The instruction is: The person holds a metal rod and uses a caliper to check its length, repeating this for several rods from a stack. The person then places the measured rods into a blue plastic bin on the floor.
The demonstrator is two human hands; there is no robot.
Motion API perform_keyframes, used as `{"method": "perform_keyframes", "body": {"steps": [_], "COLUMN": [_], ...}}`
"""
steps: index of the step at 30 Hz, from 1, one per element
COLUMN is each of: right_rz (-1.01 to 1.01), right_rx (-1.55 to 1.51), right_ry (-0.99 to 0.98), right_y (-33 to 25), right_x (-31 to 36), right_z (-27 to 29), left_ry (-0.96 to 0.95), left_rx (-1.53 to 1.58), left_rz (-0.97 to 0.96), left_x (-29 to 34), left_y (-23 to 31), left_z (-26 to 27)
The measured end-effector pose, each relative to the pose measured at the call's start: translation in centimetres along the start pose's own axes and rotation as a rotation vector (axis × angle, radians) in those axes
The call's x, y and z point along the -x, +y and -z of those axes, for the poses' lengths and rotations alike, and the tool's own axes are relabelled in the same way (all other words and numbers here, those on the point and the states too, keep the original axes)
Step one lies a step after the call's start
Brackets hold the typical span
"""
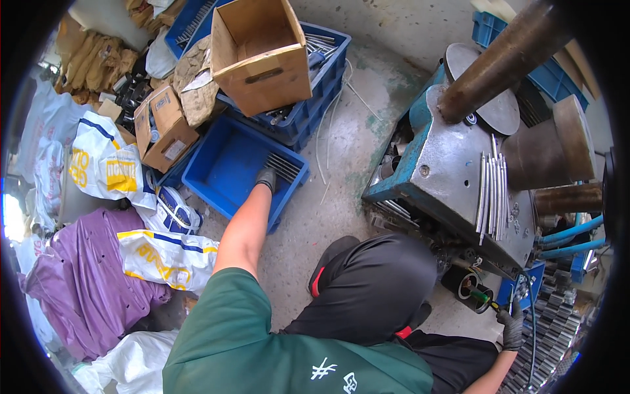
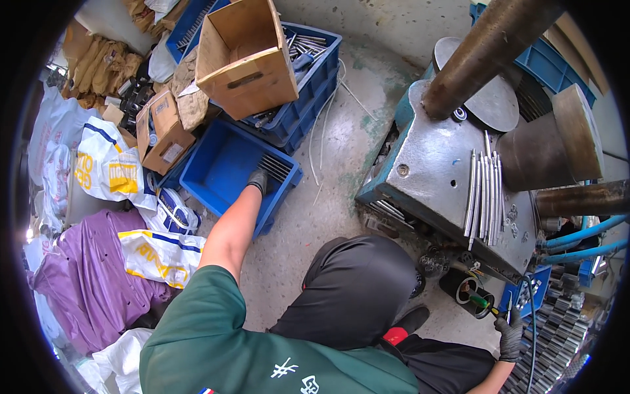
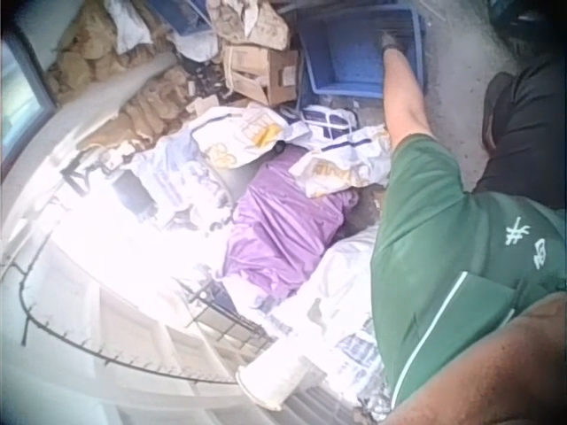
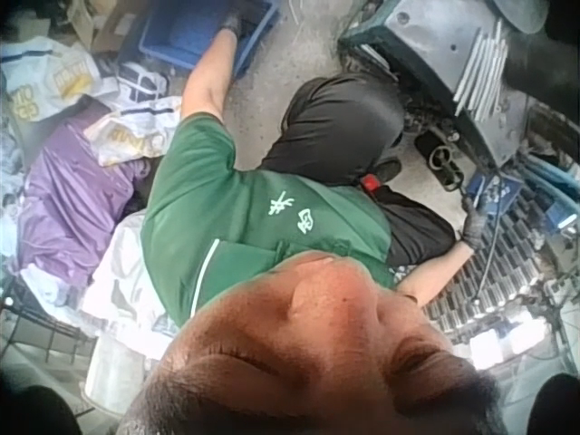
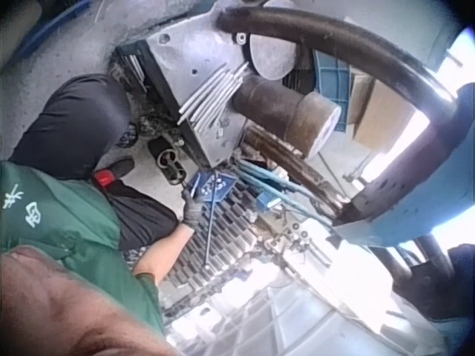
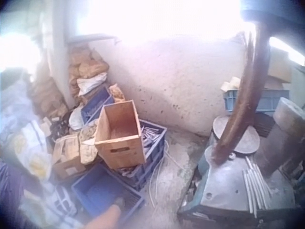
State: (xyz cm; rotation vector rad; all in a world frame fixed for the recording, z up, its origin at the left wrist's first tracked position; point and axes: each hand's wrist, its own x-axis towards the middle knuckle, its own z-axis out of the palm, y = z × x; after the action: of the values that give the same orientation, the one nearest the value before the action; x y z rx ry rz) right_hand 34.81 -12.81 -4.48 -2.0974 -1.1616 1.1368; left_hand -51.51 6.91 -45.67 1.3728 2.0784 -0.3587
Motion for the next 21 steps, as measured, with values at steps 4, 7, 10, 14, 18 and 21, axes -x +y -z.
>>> {"method": "perform_keyframes", "body": {"steps": [4, 7, 10, 14, 18, 21], "right_rz": [0.002, -0.009, -0.047, -0.052, -0.012, -0.048], "right_rx": [0.029, 0.046, 0.043, 0.02, 0.119, 0.25], "right_ry": [-0.005, 0.006, -0.021, 0.082, 0.02, 0.016], "right_y": [0.1, 0.6, 1.2, 1.7, 0.7, -0.6], "right_x": [0.2, 0.3, 0.1, 0.3, 0.6, 1.0], "right_z": [0.2, 0.6, 1.0, 0.6, 0.7, 0.8], "left_ry": [0.518, 0.601, 0.371, 0.406, 0.332, 0.302], "left_rx": [0.614, 0.511, 0.578, 0.561, 0.58, 0.776], "left_rz": [0.327, 0.1, 0.076, -0.019, -0.066, -0.121], "left_x": [-0.5, -3.4, -7.4, -10.0, -8.4, -6.8], "left_y": [-0.4, -1.6, -3.1, -4.4, -5.0, -4.0], "left_z": [-0.1, -0.1, -0.6, -1.9, -1.6, -0.4]}}
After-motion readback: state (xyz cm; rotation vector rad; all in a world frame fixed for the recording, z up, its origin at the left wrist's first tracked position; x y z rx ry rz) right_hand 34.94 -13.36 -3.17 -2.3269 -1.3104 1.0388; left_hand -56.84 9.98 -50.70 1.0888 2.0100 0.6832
